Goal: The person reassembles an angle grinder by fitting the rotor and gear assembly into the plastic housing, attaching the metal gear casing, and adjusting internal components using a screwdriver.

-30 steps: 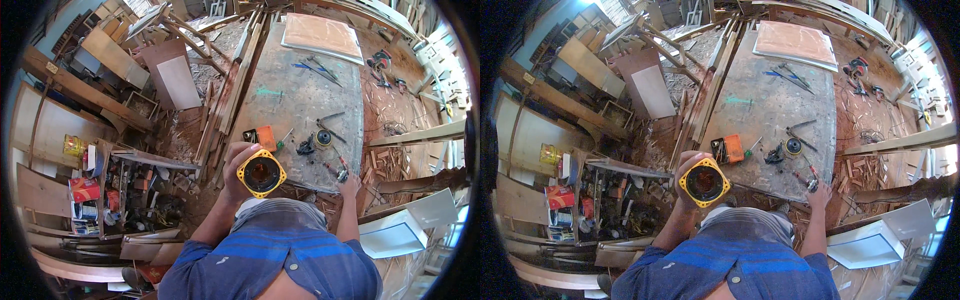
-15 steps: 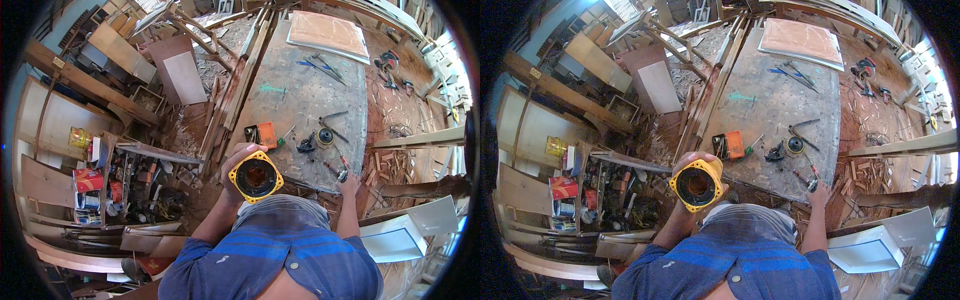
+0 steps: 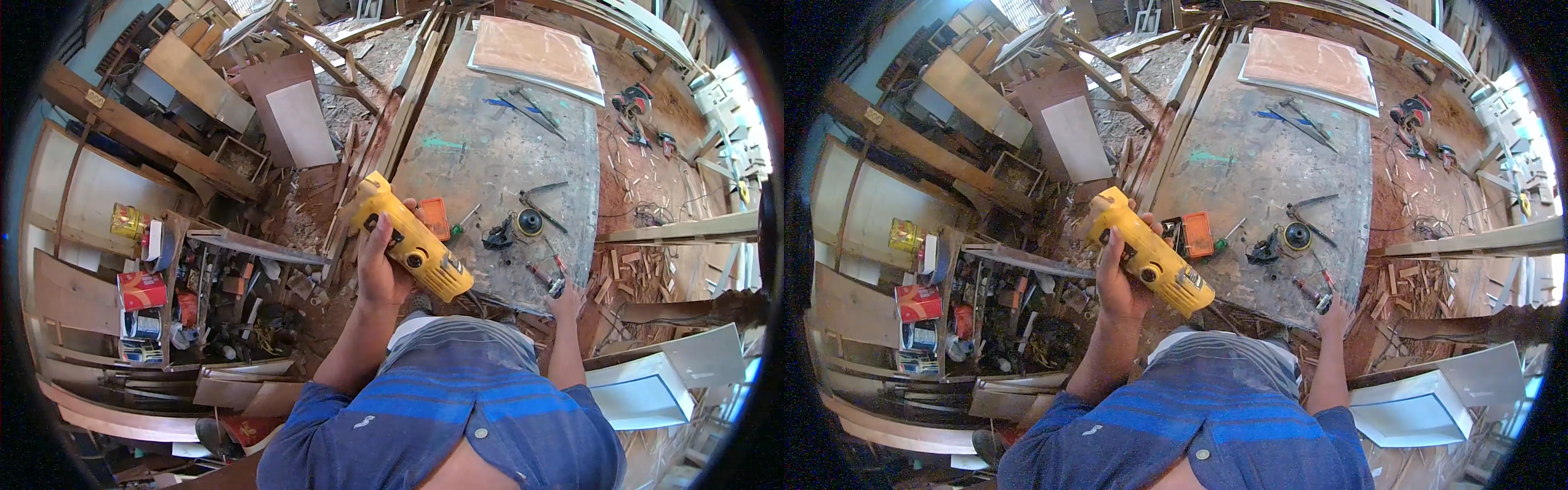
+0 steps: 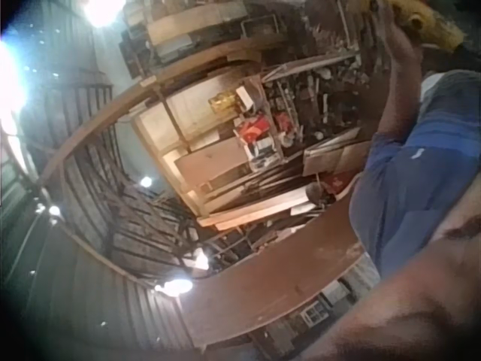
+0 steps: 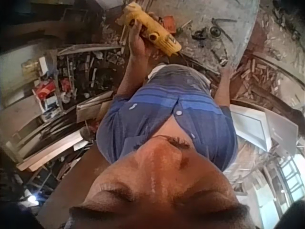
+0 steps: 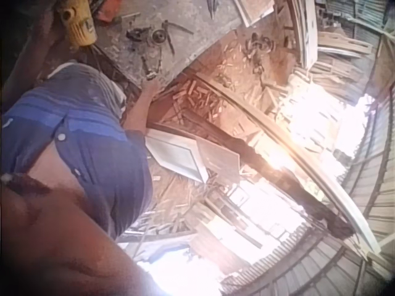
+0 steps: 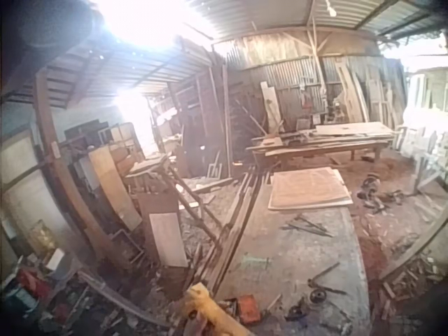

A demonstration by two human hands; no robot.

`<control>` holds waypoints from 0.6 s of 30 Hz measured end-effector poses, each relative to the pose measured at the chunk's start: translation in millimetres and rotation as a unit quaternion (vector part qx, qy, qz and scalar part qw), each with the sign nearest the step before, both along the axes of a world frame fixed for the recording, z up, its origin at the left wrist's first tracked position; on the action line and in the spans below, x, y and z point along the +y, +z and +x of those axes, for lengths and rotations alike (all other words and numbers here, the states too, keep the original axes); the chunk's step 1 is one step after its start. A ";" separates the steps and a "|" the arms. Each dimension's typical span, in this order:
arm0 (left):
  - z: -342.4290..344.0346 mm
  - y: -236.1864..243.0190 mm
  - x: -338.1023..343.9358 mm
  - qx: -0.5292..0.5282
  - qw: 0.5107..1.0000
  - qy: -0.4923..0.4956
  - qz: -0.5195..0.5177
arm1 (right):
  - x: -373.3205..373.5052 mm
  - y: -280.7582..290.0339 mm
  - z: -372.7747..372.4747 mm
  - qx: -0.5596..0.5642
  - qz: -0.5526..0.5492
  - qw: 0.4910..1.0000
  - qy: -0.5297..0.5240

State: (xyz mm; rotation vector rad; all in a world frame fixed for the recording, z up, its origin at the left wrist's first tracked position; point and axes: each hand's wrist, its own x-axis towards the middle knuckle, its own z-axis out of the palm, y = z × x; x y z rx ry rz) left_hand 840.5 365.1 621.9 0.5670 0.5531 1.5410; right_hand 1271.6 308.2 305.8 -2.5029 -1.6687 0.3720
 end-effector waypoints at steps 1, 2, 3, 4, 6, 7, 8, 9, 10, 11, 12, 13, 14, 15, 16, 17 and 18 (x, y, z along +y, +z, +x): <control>0.8 -0.3 2.3 -0.006 1.000 0.008 -0.011 | 1.6 1.0 -1.4 0.001 0.002 1.000 -0.002; 2.1 -0.2 3.8 -0.013 1.000 0.016 -0.023 | 1.8 1.3 -0.8 0.001 0.004 1.000 -0.004; 2.8 0.0 5.2 -0.013 1.000 0.014 -0.024 | 1.7 1.4 -0.8 0.000 0.004 1.000 -0.006; 3.4 0.3 6.4 -0.014 1.000 0.011 -0.025 | 2.1 1.0 -1.7 -0.006 0.011 1.000 -0.001; 5.5 1.7 7.8 -0.016 1.000 0.005 -0.026 | 3.7 -1.9 -0.4 -0.013 0.020 1.000 0.002; 7.0 4.1 7.1 0.012 0.999 0.012 -0.028 | 4.9 -3.0 0.8 -0.008 0.019 1.000 0.002; 7.5 5.3 6.4 0.042 0.998 0.020 -0.030 | 5.8 -3.9 0.6 -0.003 0.018 1.000 0.001; 7.9 5.2 5.9 0.041 0.999 0.018 -0.029 | 5.8 -4.7 0.1 -0.003 0.019 1.000 -0.001; 8.5 5.1 5.0 0.060 0.998 0.020 -0.022 | 5.8 -5.4 -0.2 -0.004 0.022 1.000 -0.001; 8.8 5.6 4.3 0.079 0.997 0.024 -0.014 | 6.7 -5.3 -0.2 -0.005 0.025 1.000 0.000; 8.2 4.6 3.9 0.079 0.997 0.024 -0.012 | 6.5 -4.9 -0.1 -0.005 0.027 1.000 -0.001; 7.1 2.3 3.8 0.114 0.993 0.031 0.014 | 5.6 -4.4 -0.3 -0.002 0.038 0.999 0.007; 6.7 0.4 4.6 0.148 0.988 0.036 0.038 | 3.0 -5.6 0.9 0.001 0.047 0.999 0.013; 6.9 0.2 5.1 0.147 0.988 0.034 0.038 | 2.3 -7.2 1.5 0.000 0.046 0.999 0.011; 7.3 0.7 5.8 0.171 0.983 0.027 0.065 | 2.6 -9.2 1.7 0.000 0.055 0.998 0.011; 7.6 1.1 4.6 0.195 0.976 0.022 0.094 | 1.8 -9.8 2.0 -0.001 0.064 0.998 0.013; 7.2 -0.6 3.4 0.194 0.976 0.020 0.094 | 0.4 -10.0 3.2 -0.001 0.065 0.998 0.011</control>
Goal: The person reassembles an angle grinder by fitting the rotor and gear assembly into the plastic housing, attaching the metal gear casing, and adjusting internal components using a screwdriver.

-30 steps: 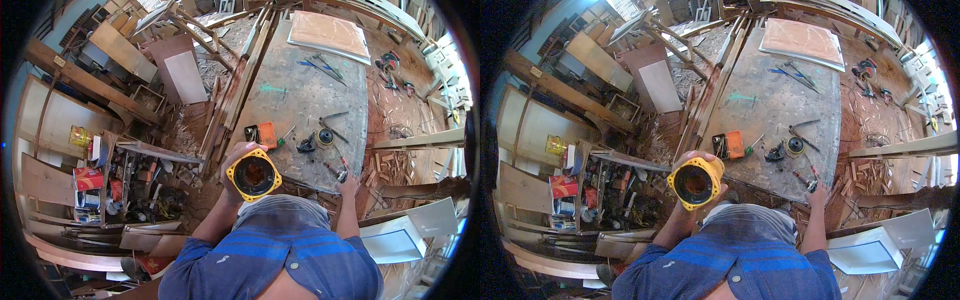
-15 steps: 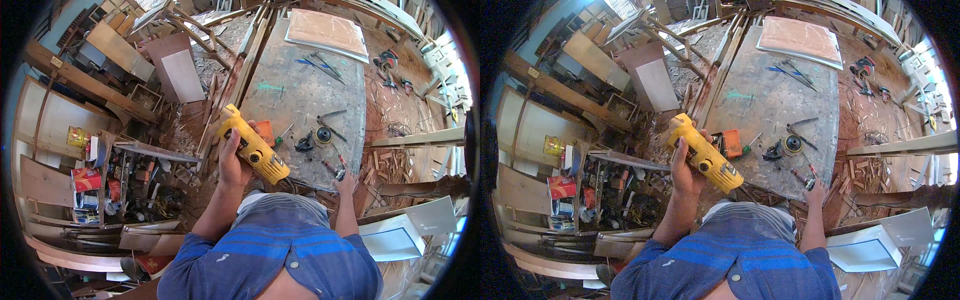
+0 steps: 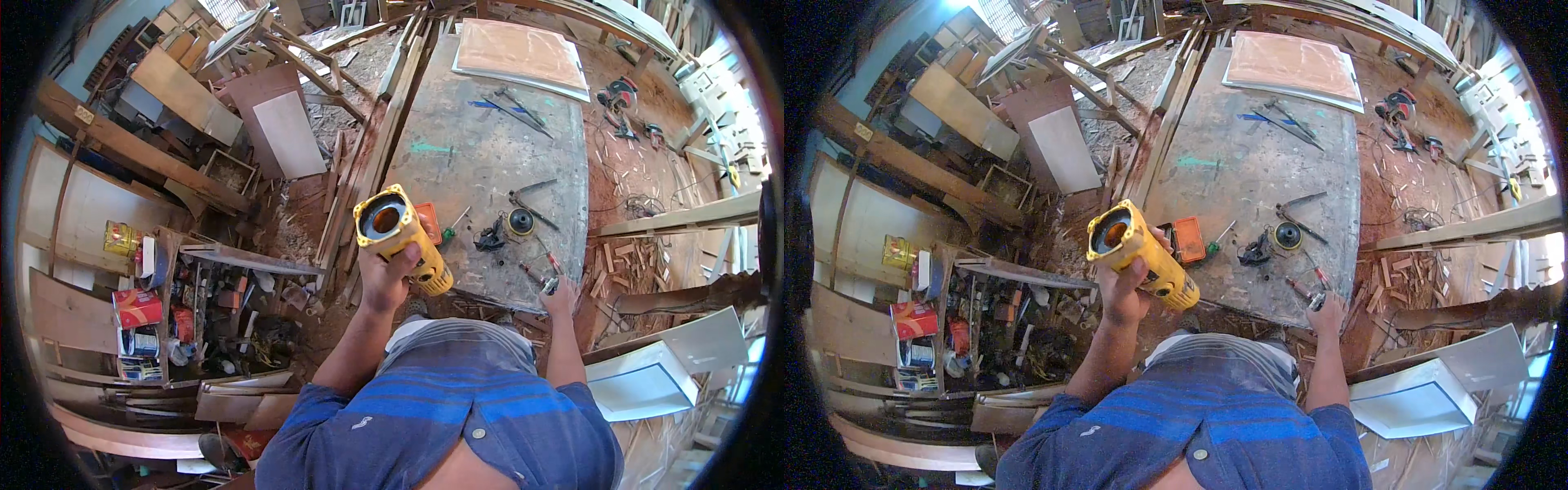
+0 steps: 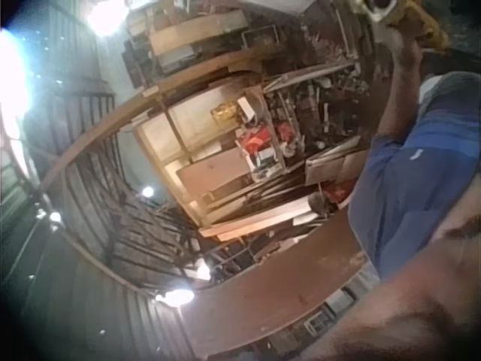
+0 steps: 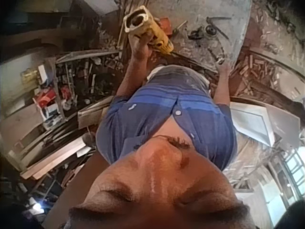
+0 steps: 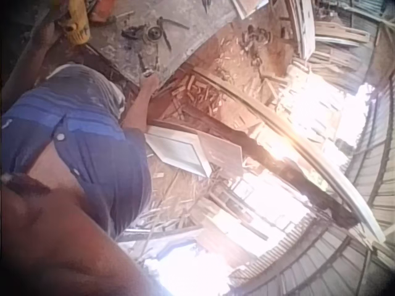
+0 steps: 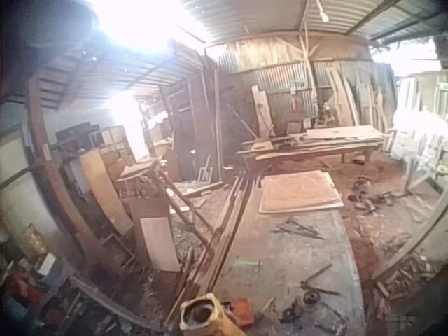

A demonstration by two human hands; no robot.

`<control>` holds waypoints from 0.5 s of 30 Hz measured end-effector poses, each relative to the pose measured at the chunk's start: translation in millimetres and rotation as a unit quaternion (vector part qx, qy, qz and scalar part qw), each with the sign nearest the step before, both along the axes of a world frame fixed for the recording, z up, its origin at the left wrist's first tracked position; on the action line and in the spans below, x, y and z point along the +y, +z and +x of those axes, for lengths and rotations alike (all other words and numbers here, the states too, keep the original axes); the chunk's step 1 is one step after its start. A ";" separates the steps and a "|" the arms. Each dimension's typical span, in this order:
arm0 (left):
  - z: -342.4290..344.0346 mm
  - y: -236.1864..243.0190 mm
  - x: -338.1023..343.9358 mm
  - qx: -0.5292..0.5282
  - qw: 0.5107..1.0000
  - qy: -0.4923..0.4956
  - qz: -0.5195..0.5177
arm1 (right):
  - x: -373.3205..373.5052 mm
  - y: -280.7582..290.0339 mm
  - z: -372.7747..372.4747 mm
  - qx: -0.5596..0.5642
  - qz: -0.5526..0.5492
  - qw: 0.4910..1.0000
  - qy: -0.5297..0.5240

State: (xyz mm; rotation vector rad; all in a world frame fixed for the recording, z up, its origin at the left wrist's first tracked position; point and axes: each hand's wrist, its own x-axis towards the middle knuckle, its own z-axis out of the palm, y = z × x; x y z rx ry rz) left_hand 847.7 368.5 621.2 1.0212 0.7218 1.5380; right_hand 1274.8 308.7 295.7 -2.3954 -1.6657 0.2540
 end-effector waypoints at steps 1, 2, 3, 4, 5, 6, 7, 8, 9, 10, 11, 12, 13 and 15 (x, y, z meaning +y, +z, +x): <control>-1.0 -3.2 -0.9 0.031 0.999 0.003 0.010 | -1.0 -0.3 1.4 0.015 0.001 1.000 0.008; 0.0 -1.8 -1.3 0.062 0.998 0.007 0.021 | -0.4 2.8 1.6 0.030 0.002 0.999 0.018; 4.1 5.4 -2.4 0.052 0.998 0.005 0.033 | 0.8 5.6 1.8 0.028 0.002 0.999 0.016; 6.6 4.7 -3.4 0.050 0.998 0.003 0.033 | 2.9 8.3 1.9 0.064 -0.023 0.998 0.009; 9.5 4.8 -4.0 0.055 0.998 -0.003 0.035 | 4.5 13.6 1.5 0.100 -0.048 0.994 0.000; 10.3 4.6 -6.2 0.061 0.997 -0.003 0.036 | 9.4 26.8 -4.1 0.101 -0.048 0.994 0.001; 10.1 2.4 -8.2 0.072 0.997 -0.001 0.018 | 14.3 40.3 -9.6 0.123 -0.004 0.992 0.041; 8.6 -3.3 -7.8 0.071 0.997 -0.005 0.018 | 17.5 49.5 -12.1 0.142 0.041 0.986 0.076; 5.4 -10.2 -6.7 0.126 0.991 -0.007 0.042 | 21.7 50.5 -12.8 0.141 0.041 0.987 0.072; 4.1 -14.7 -6.5 0.180 0.981 -0.009 0.067 | 26.3 52.0 -14.2 0.139 0.088 0.981 0.105; 6.6 -14.7 -6.7 0.186 0.980 -0.020 0.068 | 29.1 53.2 -14.3 0.135 0.134 0.972 0.135; 7.1 -15.5 -7.0 0.185 0.980 -0.022 0.067 | 33.9 61.8 -18.5 0.134 0.133 0.973 0.133; 6.9 -16.7 -7.0 0.204 0.975 -0.030 0.080 | 37.6 70.8 -22.6 0.109 0.080 0.982 0.135; 7.9 -24.1 -6.9 0.207 0.972 -0.057 0.096 | 43.3 95.3 -32.9 0.081 0.026 0.987 0.136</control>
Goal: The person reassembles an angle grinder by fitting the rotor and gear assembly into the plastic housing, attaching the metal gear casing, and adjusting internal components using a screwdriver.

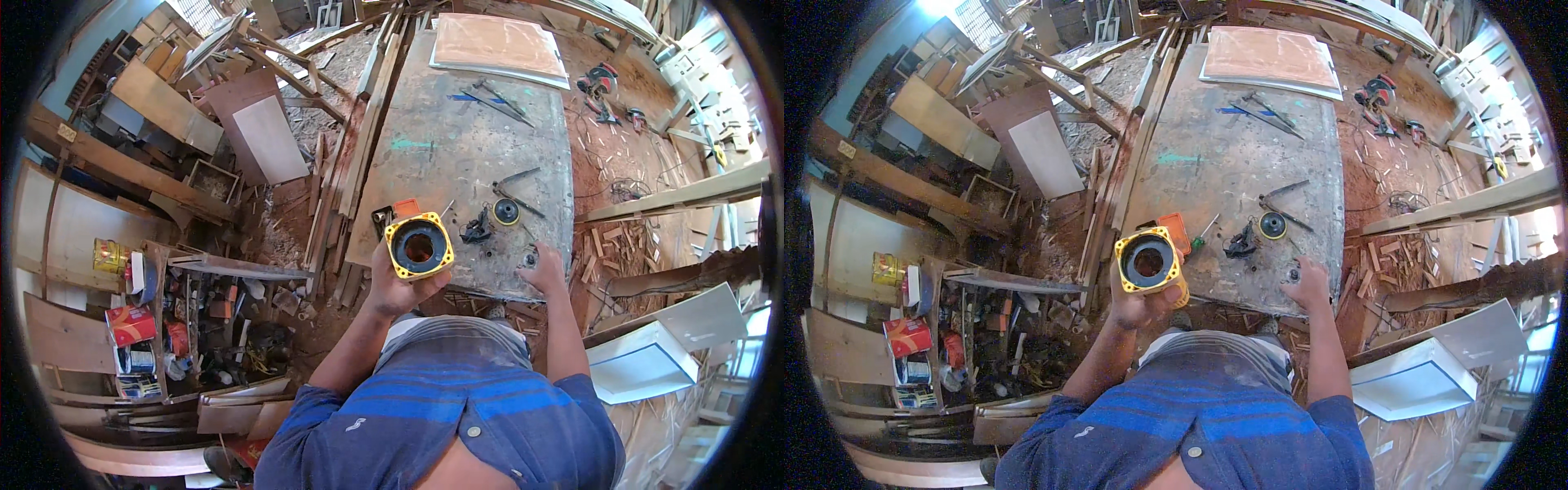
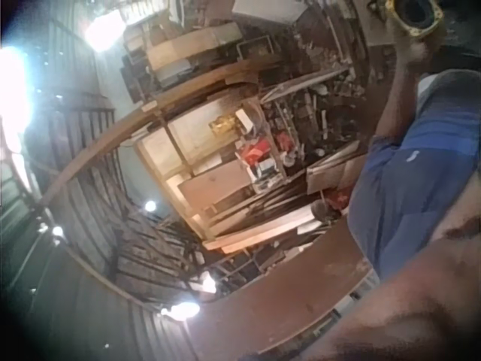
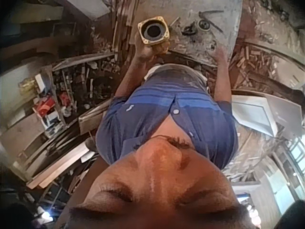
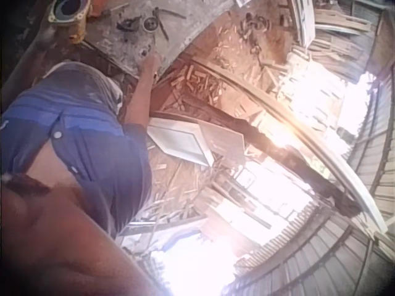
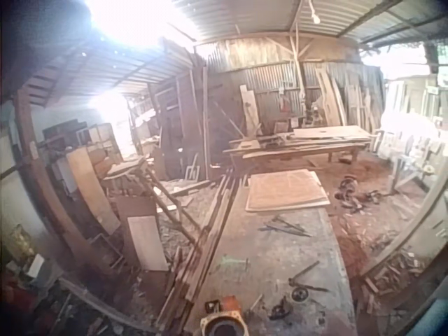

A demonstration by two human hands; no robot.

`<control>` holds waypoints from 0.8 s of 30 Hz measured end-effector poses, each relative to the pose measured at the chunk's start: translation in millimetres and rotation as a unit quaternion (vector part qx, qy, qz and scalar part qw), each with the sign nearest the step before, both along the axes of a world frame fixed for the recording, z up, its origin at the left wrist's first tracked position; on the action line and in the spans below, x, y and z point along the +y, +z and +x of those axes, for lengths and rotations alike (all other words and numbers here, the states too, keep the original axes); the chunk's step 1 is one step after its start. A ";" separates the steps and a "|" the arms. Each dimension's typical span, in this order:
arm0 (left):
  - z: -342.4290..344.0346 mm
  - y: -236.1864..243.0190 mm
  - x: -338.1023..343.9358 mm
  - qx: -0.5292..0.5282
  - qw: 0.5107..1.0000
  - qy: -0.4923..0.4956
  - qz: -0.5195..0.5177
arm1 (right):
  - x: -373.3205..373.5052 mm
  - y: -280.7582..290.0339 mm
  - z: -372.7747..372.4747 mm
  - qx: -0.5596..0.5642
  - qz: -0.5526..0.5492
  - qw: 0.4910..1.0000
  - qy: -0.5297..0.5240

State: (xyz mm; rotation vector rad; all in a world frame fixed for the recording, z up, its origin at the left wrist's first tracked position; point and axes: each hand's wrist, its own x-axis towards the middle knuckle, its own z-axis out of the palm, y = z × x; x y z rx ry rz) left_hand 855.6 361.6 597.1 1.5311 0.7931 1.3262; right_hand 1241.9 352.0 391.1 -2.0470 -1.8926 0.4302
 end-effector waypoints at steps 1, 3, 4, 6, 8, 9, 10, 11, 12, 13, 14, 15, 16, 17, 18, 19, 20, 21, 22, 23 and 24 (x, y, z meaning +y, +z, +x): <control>2.3 -1.4 -1.1 -0.002 1.000 -0.002 -0.001 | 1.3 12.1 -4.4 -0.005 0.001 1.000 0.015; 7.4 1.1 -3.3 0.003 1.000 -0.006 -0.013 | 5.0 51.4 -12.7 -0.010 0.001 0.999 0.031; 9.4 4.6 -1.6 0.032 0.999 -0.001 0.023 | 4.5 82.0 -15.7 0.021 0.033 0.998 0.042; 13.6 -4.1 0.1 0.029 0.999 -0.008 0.011 | 2.5 146.2 -21.5 0.090 0.122 0.987 0.062; 17.9 -10.1 2.7 0.023 0.999 -0.027 0.019 | 1.3 211.1 -30.3 0.169 0.208 0.960 0.078; 19.4 -16.7 3.3 0.019 0.999 -0.034 0.016 | 1.9 242.9 -35.5 0.207 0.237 0.945 0.086; 20.2 -26.3 3.6 0.023 0.998 -0.050 -0.008 | 3.0 269.4 -38.5 0.242 0.241 0.934 0.103; 22.9 -31.7 4.7 0.024 0.997 -0.068 -0.031 | 3.1 293.8 -41.4 0.272 0.245 0.923 0.118; 25.5 -31.0 5.3 0.020 0.997 -0.071 -0.032 | 4.3 313.9 -46.6 0.268 0.245 0.925 0.116; 29.1 -27.4 7.8 0.037 0.996 -0.078 -0.021 | 4.2 332.8 -52.1 0.307 0.265 0.902 0.147; 29.6 -26.5 8.5 0.055 0.995 -0.078 -0.009 | 6.2 344.8 -59.9 0.347 0.283 0.875 0.184; 31.3 -27.6 8.5 0.050 0.995 -0.080 -0.009 | 6.8 354.6 -66.7 0.343 0.283 0.877 0.184; 33.9 -30.1 8.2 0.048 0.995 -0.088 -0.013 | 7.9 362.7 -73.7 0.344 0.263 0.873 0.225; 36.3 -32.8 7.3 0.044 0.995 -0.092 -0.018 | 10.4 366.8 -82.5 0.346 0.241 0.866 0.268; 38.2 -34.6 5.4 0.023 0.994 -0.103 -0.035 | 8.7 367.5 -94.8 0.353 0.212 0.873 0.259; 36.9 -34.6 5.6 0.017 0.994 -0.097 -0.035 | 10.2 368.2 -98.3 0.350 0.209 0.874 0.265; 35.3 -33.1 5.2 0.017 0.994 -0.108 -0.016 | 11.7 369.4 -102.3 0.281 0.211 0.885 0.306; 33.3 -32.8 5.2 0.016 0.993 -0.118 0.003 | 13.1 370.0 -106.9 0.211 0.211 0.889 0.346; 33.6 -36.4 6.8 0.006 0.991 -0.132 -0.009 | 12.0 366.4 -113.2 0.229 0.195 0.896 0.326; 32.8 -34.7 7.2 0.000 0.992 -0.126 -0.009 | 12.2 363.5 -115.8 0.225 0.190 0.896 0.333; 31.5 -31.0 6.8 -0.007 0.992 -0.128 -0.001 | 13.1 360.8 -116.7 0.224 0.187 0.901 0.320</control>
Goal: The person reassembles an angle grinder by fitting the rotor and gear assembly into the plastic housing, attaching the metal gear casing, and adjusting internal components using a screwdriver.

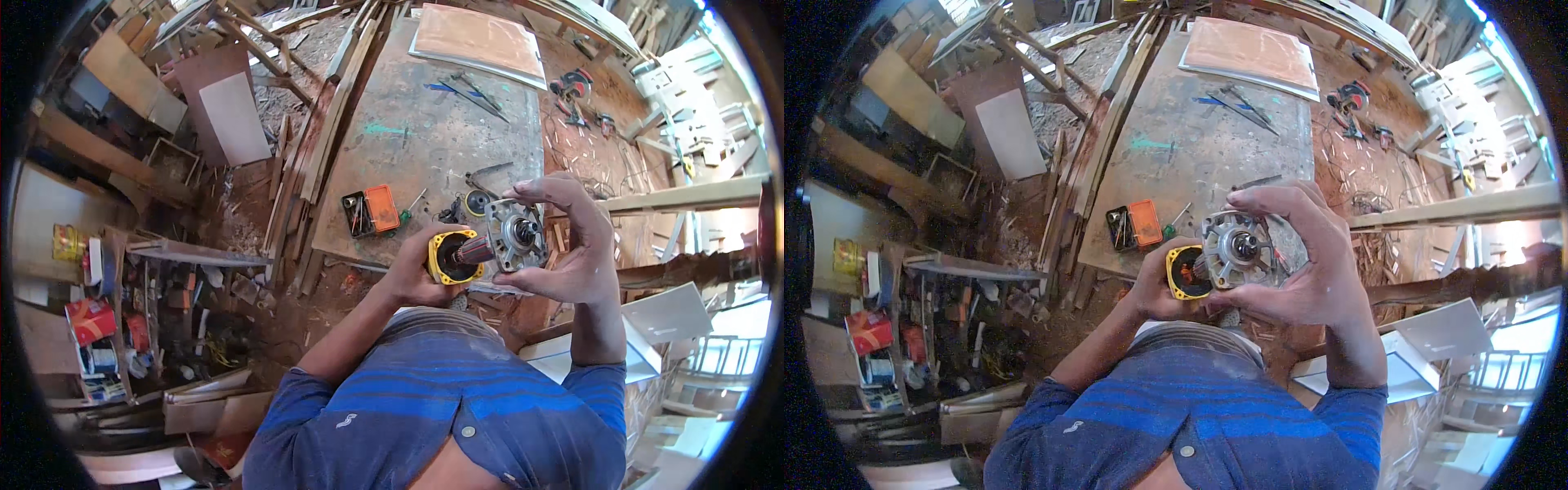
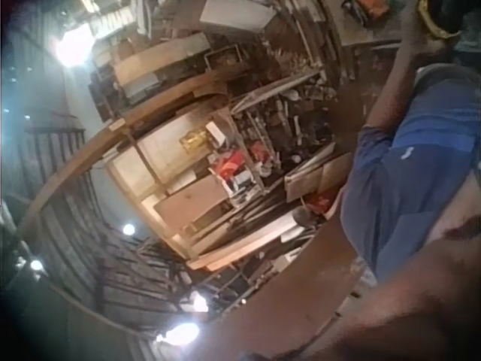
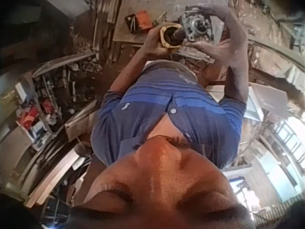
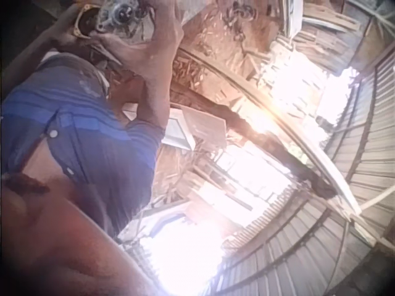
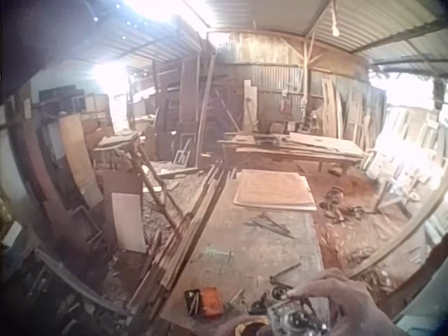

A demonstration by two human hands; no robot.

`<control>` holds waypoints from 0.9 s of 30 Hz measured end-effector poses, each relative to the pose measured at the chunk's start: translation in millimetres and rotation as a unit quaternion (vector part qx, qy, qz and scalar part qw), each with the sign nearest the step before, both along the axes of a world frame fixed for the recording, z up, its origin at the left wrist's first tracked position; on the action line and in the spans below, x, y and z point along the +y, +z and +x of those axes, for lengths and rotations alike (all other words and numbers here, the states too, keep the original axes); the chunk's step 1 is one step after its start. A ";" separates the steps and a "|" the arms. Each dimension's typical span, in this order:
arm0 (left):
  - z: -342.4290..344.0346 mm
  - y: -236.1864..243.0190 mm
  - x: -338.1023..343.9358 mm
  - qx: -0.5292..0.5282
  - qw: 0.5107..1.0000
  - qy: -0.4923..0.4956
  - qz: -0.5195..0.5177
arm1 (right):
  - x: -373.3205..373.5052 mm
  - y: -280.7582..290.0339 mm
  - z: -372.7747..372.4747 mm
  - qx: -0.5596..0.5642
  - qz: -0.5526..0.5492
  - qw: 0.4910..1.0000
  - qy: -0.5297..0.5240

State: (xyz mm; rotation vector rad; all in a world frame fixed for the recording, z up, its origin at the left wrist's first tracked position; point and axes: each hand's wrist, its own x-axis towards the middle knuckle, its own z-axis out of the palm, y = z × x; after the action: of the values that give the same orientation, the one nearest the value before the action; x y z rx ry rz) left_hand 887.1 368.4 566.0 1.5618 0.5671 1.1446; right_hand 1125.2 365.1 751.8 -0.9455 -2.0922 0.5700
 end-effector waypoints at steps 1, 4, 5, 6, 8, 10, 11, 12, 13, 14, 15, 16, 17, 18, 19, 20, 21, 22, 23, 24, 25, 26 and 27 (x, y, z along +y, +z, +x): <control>-1.2 2.3 -0.4 -0.008 1.000 -0.002 0.007 | 1.0 -1.2 -1.9 -0.001 -0.006 1.000 -0.013; -5.5 5.5 -0.5 -0.014 1.000 0.017 0.022 | 3.1 -1.9 -10.3 -0.012 -0.005 1.000 -0.011; -6.8 6.3 0.0 -0.009 0.999 0.020 0.023 | 4.5 -2.3 -14.0 -0.015 -0.006 1.000 -0.007; -7.7 3.8 0.8 -0.012 0.999 0.023 0.022 | 5.6 -2.7 -19.0 -0.015 -0.003 1.000 -0.004; -9.1 -4.0 3.0 -0.022 0.999 0.016 0.025 | 7.6 -2.0 -27.7 -0.016 0.000 1.000 -0.001; -6.4 -8.8 1.8 -0.034 0.999 0.026 0.022 | 9.6 -0.5 -34.1 -0.082 0.034 0.996 0.005; -5.4 -9.6 2.0 -0.046 0.998 0.035 0.019 | 10.3 -0.4 -35.1 -0.082 0.034 0.996 0.005; -5.9 -9.0 3.1 -0.046 0.998 0.035 0.020 | 10.8 -0.8 -35.8 -0.098 0.030 0.995 0.012; -7.0 -7.7 4.2 -0.049 0.999 0.008 0.016 | 11.4 -1.1 -36.8 -0.114 0.025 0.993 0.019; -7.6 -5.9 4.9 -0.051 0.998 -0.020 0.012 | 11.7 -1.6 -40.7 -0.110 0.040 0.993 0.026; -8.2 -2.6 5.0 -0.051 0.998 -0.021 0.013 | 11.9 -2.5 -42.5 -0.110 0.040 0.993 0.024; -8.9 2.6 4.7 -0.042 0.999 -0.028 -0.002 | 12.1 -3.8 -43.5 -0.111 0.044 0.993 0.021; -9.5 6.9 4.0 -0.033 0.999 -0.033 -0.017 | 12.3 -4.8 -43.7 -0.112 0.048 0.992 0.019; -9.8 9.6 3.4 -0.033 0.999 -0.034 -0.016 | 12.2 -5.2 -43.0 -0.112 0.048 0.992 0.018; -9.9 11.8 2.5 -0.038 0.998 -0.041 -0.033 | 11.9 -5.4 -42.2 -0.112 0.043 0.993 0.011; -10.1 13.2 1.7 -0.043 0.997 -0.049 -0.050 | 11.8 -5.4 -42.0 -0.112 0.038 0.993 0.004; -8.1 13.4 -0.4 -0.043 0.997 -0.050 -0.049 | 11.8 -5.4 -41.0 -0.111 0.039 0.993 0.003; -4.4 13.4 -3.4 -0.075 0.996 -0.028 -0.046 | 11.8 -5.4 -39.3 -0.110 0.026 0.994 0.000; -1.7 13.4 -4.6 -0.108 0.993 -0.008 -0.044 | 11.2 -6.0 -37.5 -0.108 0.013 0.994 -0.005; -2.0 14.9 -3.6 -0.108 0.993 -0.010 -0.043 | 11.2 -7.8 -38.1 -0.107 0.014 0.994 -0.008; -3.6 17.3 -2.2 -0.097 0.995 -0.005 -0.023 | 11.7 -10.6 -40.5 -0.127 0.029 0.991 0.008; -4.7 19.3 -1.0 -0.087 0.996 -0.001 -0.002 | 11.7 -11.9 -42.2 -0.146 0.043 0.988 0.022; -5.0 19.5 -0.3 -0.087 0.996 -0.005 -0.001 | 11.2 -12.1 -42.8 -0.146 0.044 0.988 0.018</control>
State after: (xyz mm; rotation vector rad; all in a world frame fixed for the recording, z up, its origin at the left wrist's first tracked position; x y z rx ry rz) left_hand 882.1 368.1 585.5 1.4441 0.4449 1.2573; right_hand 1082.5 376.3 739.7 -0.9897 -2.3777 0.3719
